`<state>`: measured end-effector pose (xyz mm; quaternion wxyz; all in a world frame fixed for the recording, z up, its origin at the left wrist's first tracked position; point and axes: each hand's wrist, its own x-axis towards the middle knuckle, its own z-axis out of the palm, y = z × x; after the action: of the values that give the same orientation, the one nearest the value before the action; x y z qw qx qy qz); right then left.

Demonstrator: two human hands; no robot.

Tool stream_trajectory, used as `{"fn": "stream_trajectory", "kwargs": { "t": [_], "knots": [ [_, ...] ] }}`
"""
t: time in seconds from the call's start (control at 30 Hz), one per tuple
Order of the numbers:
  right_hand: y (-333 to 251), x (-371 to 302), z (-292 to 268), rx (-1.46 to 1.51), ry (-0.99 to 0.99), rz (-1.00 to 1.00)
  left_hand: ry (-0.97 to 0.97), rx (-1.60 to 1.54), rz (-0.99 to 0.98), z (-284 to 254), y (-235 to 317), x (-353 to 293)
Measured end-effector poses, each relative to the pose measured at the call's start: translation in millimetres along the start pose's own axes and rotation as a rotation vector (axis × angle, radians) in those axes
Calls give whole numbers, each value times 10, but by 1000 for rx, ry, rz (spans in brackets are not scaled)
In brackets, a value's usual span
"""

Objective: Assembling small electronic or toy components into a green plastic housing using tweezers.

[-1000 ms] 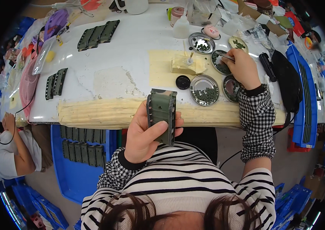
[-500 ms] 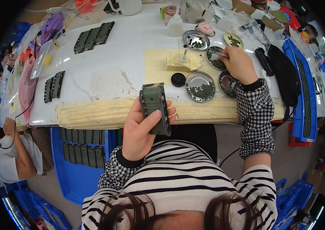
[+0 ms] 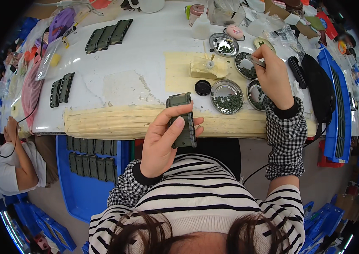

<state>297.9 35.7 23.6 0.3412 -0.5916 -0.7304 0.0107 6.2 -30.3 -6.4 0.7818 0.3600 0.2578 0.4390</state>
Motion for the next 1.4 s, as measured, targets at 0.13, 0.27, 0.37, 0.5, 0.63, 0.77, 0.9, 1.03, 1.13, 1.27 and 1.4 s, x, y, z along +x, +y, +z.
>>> {"fn": "stream_trajectory", "kwargs": {
  "t": [0.13, 0.27, 0.37, 0.5, 0.63, 0.77, 0.9, 1.03, 1.13, 1.27, 1.4],
  "knots": [
    [-794, -169, -159, 230, -70, 33, -34, -9, -50, -40, -57, 29],
    [-1139, -423, 34, 411, -63, -106, -45, -87, -60, 73, -74, 83],
    [-1303, -505, 168, 575, -39, 33, -47, -129, -43, 36, -91, 93],
    [-1298, -553, 311, 551, -25, -11, 3, -138, -15, 25, -95, 71],
    [-1302, -581, 373, 576, -32, 18, -27, -211, -27, -66, -103, 87],
    [-1269, -540, 402, 486, 31, -131, -40, -198, -26, -89, -76, 82],
    [-1212, -530, 377, 174, 57, -408, 77, 87, 70, -119, -118, 81],
    [-1222, -518, 387, 136, 67, -411, 83, 250, 152, -104, -112, 78],
    [-1216, -484, 330, 315, 94, -208, 84, 242, 223, 7, -38, 52],
    [-1152, -406, 318, 269, 109, -191, 1, 397, 308, -28, -41, 45],
    [-1081, -358, 406, 260, 140, -270, -14, 528, 276, -37, -39, 33]
  ]
}}
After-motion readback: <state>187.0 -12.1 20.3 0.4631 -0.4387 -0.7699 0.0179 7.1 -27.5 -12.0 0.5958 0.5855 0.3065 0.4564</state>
